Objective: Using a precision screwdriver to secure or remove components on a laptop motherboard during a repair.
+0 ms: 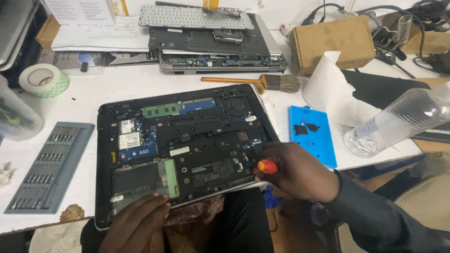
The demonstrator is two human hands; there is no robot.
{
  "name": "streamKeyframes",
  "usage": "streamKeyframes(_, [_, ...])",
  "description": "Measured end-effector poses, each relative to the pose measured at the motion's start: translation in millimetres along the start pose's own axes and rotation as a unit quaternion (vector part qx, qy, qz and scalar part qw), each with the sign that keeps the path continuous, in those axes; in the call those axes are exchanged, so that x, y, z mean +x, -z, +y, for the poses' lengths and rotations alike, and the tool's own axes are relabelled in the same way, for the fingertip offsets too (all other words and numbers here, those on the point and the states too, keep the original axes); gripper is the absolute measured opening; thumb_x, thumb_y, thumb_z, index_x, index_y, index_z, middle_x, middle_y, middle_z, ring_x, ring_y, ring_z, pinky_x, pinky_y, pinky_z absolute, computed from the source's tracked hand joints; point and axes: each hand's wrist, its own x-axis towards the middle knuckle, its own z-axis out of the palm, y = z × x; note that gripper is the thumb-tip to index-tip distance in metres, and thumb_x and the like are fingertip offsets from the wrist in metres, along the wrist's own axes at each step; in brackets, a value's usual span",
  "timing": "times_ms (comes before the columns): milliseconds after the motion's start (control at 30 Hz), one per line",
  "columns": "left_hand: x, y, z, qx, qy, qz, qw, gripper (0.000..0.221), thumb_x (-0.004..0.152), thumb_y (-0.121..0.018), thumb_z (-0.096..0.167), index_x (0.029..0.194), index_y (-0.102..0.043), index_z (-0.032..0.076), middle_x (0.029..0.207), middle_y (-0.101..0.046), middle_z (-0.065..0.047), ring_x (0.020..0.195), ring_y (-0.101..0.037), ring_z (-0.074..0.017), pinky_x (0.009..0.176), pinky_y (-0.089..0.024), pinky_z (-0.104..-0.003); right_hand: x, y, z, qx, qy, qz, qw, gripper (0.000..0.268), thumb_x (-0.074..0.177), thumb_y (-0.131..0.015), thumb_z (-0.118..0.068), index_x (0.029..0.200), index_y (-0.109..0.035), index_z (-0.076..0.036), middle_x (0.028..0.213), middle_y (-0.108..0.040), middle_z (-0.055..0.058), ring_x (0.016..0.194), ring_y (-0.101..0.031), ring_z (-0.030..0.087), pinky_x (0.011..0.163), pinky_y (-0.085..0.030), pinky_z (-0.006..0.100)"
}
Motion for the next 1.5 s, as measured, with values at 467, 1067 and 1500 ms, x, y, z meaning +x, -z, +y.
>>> streamKeyframes(467, [31, -8, 20, 0.008, 0.053, 0.178, 0.983, 0.020, 0.095, -0.061, 0.014, 0.101, -0.079, 0.006, 0.110, -0.077, -0.008, 0.109, -0.073, -0.0307, 0.098, -0.060, -0.047, 17, 7, -5, 0.035, -0.047, -0.029, 0.998, 0.008, 0.076, -0.089, -0.015, 0.080, -0.083, -0.017, 0.081, -0.082, -0.005, 0.079, -0.076, 0.012, 0.069, -0.055, 0.029])
streamKeyframes(1067, [48, -6, 34, 0.015, 0.096, 0.170, 0.981, 0.019, 0.092, -0.065, 0.018, 0.098, -0.081, 0.010, 0.109, -0.079, -0.005, 0.107, -0.074, -0.0253, 0.098, -0.060, -0.042, -16, 53, 6, 0.087, -0.087, 0.099, 0.987, 0.001, 0.083, -0.083, -0.015, 0.082, -0.082, -0.014, 0.075, -0.079, -0.003, 0.071, -0.069, 0.009, 0.071, -0.051, 0.026])
streamKeyframes(1500, [166, -83, 67, -0.043, 0.030, -0.139, 0.989, 0.021, 0.102, -0.062, 0.025, 0.107, -0.074, 0.009, 0.107, -0.061, -0.011, 0.096, -0.060, -0.0371, 0.084, -0.054, -0.057, -50, 53, -17, 0.147, -0.078, 0.234, 0.958, 0.019, 0.094, -0.066, -0.028, 0.095, -0.072, -0.010, 0.086, -0.073, 0.001, 0.066, -0.067, 0.012, 0.065, -0.055, 0.027])
